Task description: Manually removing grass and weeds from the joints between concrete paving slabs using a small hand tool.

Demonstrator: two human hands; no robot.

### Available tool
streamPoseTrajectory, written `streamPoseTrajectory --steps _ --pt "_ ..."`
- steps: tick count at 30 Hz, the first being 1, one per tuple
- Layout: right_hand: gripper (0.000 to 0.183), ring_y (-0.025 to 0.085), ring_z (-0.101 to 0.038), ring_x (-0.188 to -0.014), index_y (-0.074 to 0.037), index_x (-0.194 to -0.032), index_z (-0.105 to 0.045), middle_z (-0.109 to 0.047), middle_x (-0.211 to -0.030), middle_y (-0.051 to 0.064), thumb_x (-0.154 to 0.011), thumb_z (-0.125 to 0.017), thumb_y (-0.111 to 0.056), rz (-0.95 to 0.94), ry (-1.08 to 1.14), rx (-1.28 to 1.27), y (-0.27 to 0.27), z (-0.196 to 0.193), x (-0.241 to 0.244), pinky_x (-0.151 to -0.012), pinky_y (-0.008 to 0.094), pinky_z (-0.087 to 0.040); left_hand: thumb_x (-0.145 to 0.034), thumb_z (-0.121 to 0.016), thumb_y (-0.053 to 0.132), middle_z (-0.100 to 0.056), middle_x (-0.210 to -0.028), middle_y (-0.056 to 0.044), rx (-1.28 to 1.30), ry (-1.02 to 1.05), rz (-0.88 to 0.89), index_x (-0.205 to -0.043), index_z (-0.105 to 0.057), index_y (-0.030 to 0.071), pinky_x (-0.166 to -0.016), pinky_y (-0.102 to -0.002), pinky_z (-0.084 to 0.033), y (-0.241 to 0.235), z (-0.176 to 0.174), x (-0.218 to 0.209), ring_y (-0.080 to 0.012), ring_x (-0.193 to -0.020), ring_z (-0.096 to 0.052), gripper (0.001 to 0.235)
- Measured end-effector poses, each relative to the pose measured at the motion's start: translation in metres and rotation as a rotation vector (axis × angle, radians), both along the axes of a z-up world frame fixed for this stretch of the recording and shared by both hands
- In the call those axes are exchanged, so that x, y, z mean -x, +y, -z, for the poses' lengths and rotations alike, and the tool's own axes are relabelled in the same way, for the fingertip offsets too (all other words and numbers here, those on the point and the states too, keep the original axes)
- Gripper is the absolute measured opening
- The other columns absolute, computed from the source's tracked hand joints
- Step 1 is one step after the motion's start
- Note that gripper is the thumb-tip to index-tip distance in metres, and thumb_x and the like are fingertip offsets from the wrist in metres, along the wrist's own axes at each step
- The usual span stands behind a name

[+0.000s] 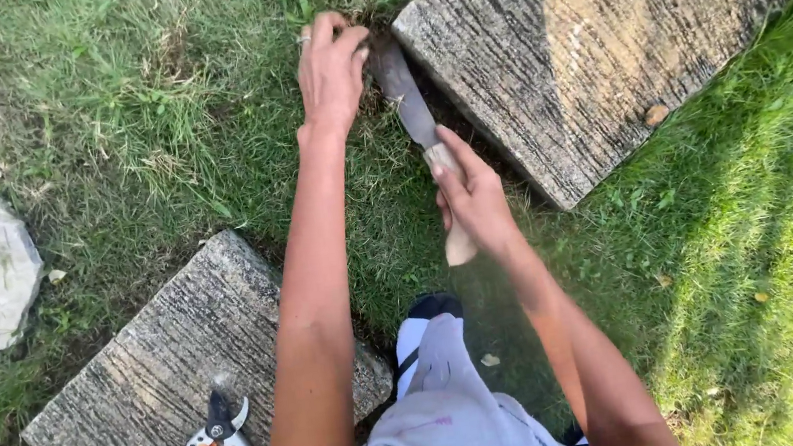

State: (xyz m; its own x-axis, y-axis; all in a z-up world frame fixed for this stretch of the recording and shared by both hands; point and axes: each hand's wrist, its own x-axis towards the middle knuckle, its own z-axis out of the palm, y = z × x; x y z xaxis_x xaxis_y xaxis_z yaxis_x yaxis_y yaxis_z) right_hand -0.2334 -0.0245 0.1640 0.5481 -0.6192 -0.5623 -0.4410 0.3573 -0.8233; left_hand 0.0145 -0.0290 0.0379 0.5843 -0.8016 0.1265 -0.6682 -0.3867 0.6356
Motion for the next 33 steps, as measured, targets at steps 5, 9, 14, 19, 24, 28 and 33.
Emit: streamPoseTrajectory --steps 5,9,14,19,24,28,33 --pt "0.056 0.008 -0.052 -0.05 -0.027 -0.157 -0.041 -0.055 -0.071 0.0 -0.104 -0.054 -0.017 0.012 0.098 0.055 0.019 -0.009 0.015 -0.043 0.026 -0.048 -0.082 -0.078 0.017 -0.055 -0.113 -0.02 0.01 -0.336 0.143 -0.107 -0.073 0.005 -0.075 -0.052 -0.048 -0.006 -0.033 0.007 -0.0354 -0.101 -0.057 0.029" --pt "0.057 0.008 -0.052 -0.05 -0.028 -0.156 -0.041 -0.056 -0.07 0.0 -0.102 -0.056 -0.016 0.008 0.168 0.088 0.024 -0.016 0.021 -0.043 0.026 -0.048 -0.091 -0.071 0.016 -0.062 -0.105 -0.014 -0.016 -0.41 0.143 -0.092 -0.07 0.007 -0.076 -0.048 -0.048 -0.021 0.004 0.0 -0.0304 -0.098 -0.062 0.009" --pt "0.057 0.009 -0.053 -0.05 -0.026 -0.157 -0.041 -0.056 -0.071 0.0 -0.103 -0.055 -0.017 0.039 0.108 0.007 0.009 0.0 0.001 -0.043 0.026 -0.048 -0.099 -0.065 0.02 -0.061 -0.091 -0.009 -0.114 -0.019 0.094 -0.086 -0.068 0.006 -0.077 -0.046 -0.048 -0.029 0.024 -0.006 -0.024 -0.083 -0.059 0.019" --pt "0.055 0.009 -0.051 -0.048 -0.023 -0.158 -0.039 -0.055 -0.07 0.001 -0.105 -0.052 -0.018 0.061 -0.011 -0.051 0.012 0.01 -0.005 -0.041 0.025 -0.047 -0.102 -0.062 0.022 -0.059 -0.091 -0.007 0.039 0.229 0.013 -0.096 -0.066 0.004 -0.081 -0.043 -0.05 -0.017 0.014 -0.011 -0.02 -0.081 -0.059 0.019" --pt "0.056 0.01 -0.054 -0.045 -0.025 -0.157 -0.037 -0.061 -0.069 0.002 -0.104 -0.052 -0.017 -0.033 0.14 -0.007 0.023 0.007 0.003 -0.039 0.028 -0.05 -0.104 -0.056 0.028 -0.071 -0.096 0.001 0.189 0.805 -0.223 -0.102 -0.069 0.015 -0.088 -0.034 -0.057 -0.01 0.001 -0.025 -0.0119 -0.089 -0.064 0.019" --pt "0.059 0.013 -0.058 -0.043 -0.023 -0.157 -0.037 -0.064 -0.077 0.0 -0.102 -0.055 -0.014 -0.28 0.241 0.499 0.022 0.023 -0.006 -0.035 0.032 -0.051 -0.104 -0.059 0.022 -0.07 -0.107 -0.002 0.589 0.952 -0.237 -0.105 -0.07 0.009 -0.098 -0.034 -0.054 -0.001 0.05 -0.04 -0.0135 -0.102 -0.065 0.017" --pt "0.063 0.025 -0.062 -0.046 -0.021 -0.155 -0.042 -0.069 -0.075 0.015 -0.097 -0.068 -0.017 -0.525 0.35 1.107 0.036 0.019 0.022 -0.039 0.04 -0.051 -0.103 -0.064 0.017 -0.07 -0.1 -0.002 0.612 0.853 -0.319 -0.109 -0.071 0.01 -0.087 -0.031 -0.052 0.01 0.027 -0.027 -0.013 -0.092 -0.061 0.012"
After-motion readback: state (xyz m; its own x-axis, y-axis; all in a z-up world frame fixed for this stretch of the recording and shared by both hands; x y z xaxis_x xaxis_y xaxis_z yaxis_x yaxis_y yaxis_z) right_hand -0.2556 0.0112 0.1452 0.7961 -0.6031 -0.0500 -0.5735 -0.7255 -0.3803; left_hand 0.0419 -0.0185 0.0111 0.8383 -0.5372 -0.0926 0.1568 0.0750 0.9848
